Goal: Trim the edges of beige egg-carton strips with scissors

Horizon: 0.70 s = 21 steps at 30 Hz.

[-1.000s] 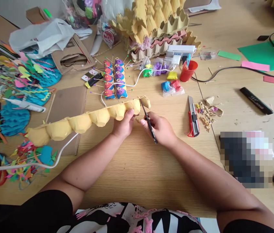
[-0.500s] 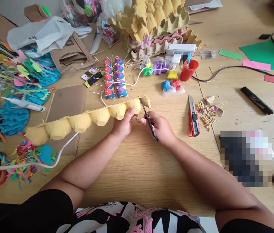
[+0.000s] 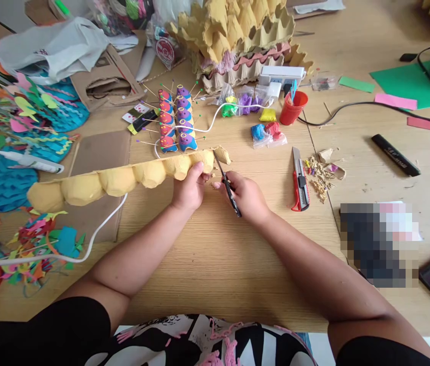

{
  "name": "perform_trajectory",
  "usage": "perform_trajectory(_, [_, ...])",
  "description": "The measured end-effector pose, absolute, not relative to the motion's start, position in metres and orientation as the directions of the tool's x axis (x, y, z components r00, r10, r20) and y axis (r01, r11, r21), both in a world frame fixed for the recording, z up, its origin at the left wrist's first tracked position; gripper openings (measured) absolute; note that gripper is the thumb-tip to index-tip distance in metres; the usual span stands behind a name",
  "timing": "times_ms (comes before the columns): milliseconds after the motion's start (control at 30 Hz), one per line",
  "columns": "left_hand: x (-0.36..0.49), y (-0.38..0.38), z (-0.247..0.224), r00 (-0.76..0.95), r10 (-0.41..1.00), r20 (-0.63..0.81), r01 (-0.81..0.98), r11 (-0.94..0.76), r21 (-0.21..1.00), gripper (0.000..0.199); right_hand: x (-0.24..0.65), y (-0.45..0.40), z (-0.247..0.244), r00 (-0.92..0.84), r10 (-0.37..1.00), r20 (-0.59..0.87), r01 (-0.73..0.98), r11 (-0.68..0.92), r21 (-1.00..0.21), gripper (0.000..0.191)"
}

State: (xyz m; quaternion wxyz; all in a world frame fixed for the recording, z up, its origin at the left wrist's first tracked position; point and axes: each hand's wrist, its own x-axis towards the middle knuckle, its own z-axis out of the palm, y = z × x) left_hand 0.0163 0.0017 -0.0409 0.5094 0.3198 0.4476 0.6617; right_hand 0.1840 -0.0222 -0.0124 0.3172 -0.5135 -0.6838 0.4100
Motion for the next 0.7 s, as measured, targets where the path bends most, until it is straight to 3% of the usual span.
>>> perform_trajectory(100, [0.018,0.001,-0.039,-0.267,0.963,0.018,-0.421,-0.133,0.897,0.048,0.184,-0.022,-0.012,-0.27,0.963,0.011,0.446,0.135,-0.885,0.054])
perform_trajectory(433, [0.02,-0.002,-0.037,-0.273,0.962,-0.006,-0.37,-0.099,0.924,0.052,0.187,-0.022,-0.011,-0.283,0.959,-0.006,0.451,0.128,-0.883,0.056])
perform_trajectory(700, [0.018,-0.005,-0.043,-0.201,0.98,-0.003,-0.409,-0.081,0.909,0.05,0.198,-0.023,-0.016,-0.344,0.936,0.08,0.384,0.218,-0.897,0.059])
